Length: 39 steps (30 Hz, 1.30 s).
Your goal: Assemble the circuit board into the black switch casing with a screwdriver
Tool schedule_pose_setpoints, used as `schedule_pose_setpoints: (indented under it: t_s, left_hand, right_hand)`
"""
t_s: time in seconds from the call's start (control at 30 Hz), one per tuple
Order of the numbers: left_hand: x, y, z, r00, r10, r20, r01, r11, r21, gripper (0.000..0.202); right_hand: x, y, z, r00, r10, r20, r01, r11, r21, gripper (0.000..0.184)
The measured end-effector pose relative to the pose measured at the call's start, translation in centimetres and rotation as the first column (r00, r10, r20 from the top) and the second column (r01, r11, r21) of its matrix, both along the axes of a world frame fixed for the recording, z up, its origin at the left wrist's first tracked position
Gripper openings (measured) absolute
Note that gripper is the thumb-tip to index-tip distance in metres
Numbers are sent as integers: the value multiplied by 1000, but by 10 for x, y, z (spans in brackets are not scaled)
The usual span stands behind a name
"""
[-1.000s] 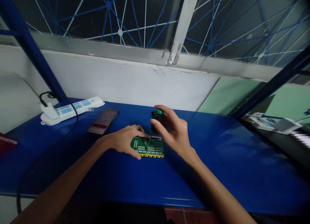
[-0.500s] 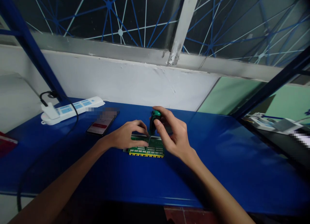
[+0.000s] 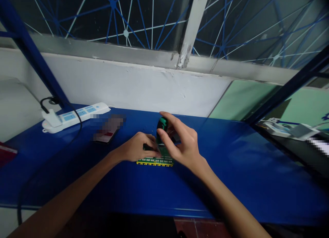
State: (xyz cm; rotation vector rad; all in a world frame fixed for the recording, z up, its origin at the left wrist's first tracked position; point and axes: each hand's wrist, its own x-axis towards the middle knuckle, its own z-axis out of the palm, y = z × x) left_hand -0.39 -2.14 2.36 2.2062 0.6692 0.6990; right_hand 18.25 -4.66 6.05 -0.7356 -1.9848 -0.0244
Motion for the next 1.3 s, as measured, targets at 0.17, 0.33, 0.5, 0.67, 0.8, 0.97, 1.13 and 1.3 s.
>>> schedule_pose_setpoints:
  t_s: [0.17, 0.33, 0.5, 0.67, 0.8, 0.97, 1.13, 1.3]
  left_hand:
    - [-2, 0, 3, 1000, 7, 1, -7, 1000, -1, 8]
    - [-2, -1, 5, 999, 18, -34, -19, 999, -26, 11]
    - [-2, -1, 5, 1000, -7, -8, 7, 1000, -20, 10]
    - [-2, -1, 6, 1000, -21, -19, 20, 1000, -20, 12]
    - [-4, -1, 3, 1000, -5, -23, 5, 1000, 16, 11]
    - [-4, 0, 3, 1000, -9, -26, 8, 1000, -10, 11]
    - [-4, -2, 8, 999, -15, -28, 15, 1000, -12, 11]
    - [-4, -2, 11, 998, -16, -60, 16, 1000, -7, 9]
  right_hand:
    - [-2, -1, 0, 999, -28, 28, 27, 999, 21, 36]
    - [-4, -3, 1, 1000, -21, -10, 22, 998, 63, 38]
    - [-4, -4, 2, 1000, -18, 15, 17, 998, 53, 35]
    - [-4, -3, 1, 999, -3, 34, 2, 1000, 23, 39]
    - [-4, -2, 0, 999, -45, -1, 45, 997, 63, 33]
    - [-4, -4, 2, 999, -31, 39, 31, 999, 9, 36]
    - [-6, -4, -1, 999, -14, 34, 13, 1000, 22, 42]
    - [-5, -3, -1, 999, -25, 35, 24, 999, 29, 41]
